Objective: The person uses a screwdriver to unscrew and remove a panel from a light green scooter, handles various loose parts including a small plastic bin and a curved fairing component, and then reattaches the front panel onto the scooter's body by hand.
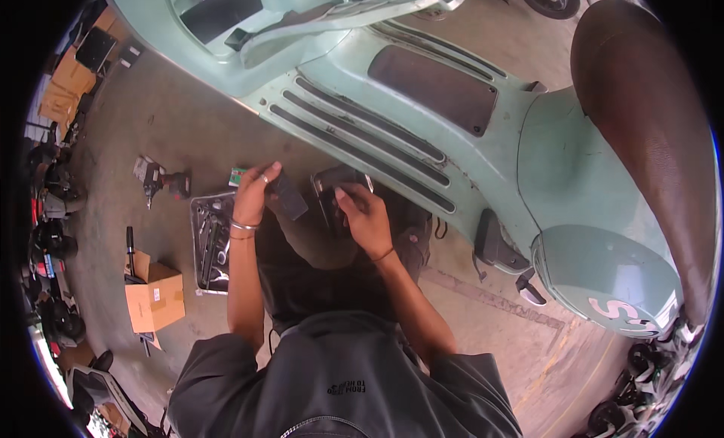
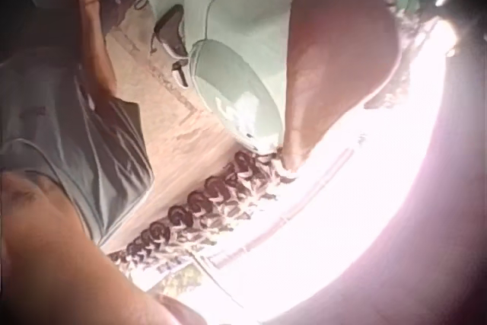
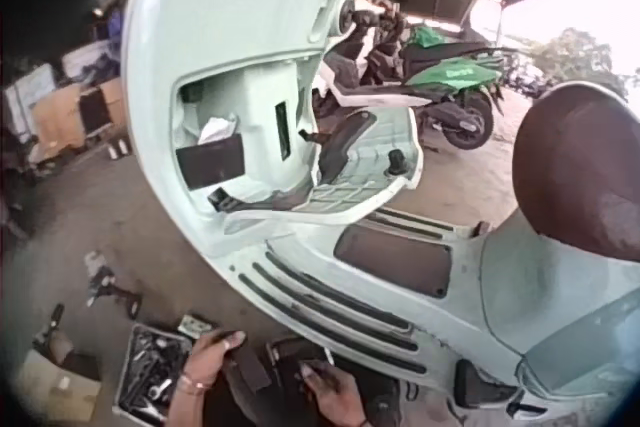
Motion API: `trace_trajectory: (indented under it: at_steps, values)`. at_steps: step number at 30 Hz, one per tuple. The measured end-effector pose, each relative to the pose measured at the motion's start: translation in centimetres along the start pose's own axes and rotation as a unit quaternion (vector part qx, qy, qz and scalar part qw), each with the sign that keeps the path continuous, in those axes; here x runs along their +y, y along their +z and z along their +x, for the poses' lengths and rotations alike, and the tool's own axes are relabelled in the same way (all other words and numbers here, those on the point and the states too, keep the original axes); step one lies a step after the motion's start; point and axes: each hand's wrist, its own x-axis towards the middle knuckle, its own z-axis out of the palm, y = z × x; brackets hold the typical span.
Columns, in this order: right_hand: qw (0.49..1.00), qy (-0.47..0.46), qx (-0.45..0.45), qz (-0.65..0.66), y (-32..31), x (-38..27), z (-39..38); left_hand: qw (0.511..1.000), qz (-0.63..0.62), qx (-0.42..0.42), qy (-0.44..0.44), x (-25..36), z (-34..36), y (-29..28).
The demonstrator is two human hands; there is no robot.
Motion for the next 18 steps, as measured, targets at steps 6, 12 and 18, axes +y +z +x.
trace_trajectory:
  at_steps: [6,12,18]
  values:
    - [0.987,0.040,-0.120,0.102,1.5,-3.8,0.0,0.993,0.061,-0.079,0.057,3.4,-0.7,-0.7]
    - [0.988,-0.010,-0.155,0.021,2.6,-4.2,-1.2,0.946,0.214,-0.103,0.219,5.6,-2.7,0.4]
    - [0.968,-0.147,-0.154,-0.136,1.9,-5.6,-1.0,0.873,0.338,-0.172,0.306,9.3,-4.8,1.5]
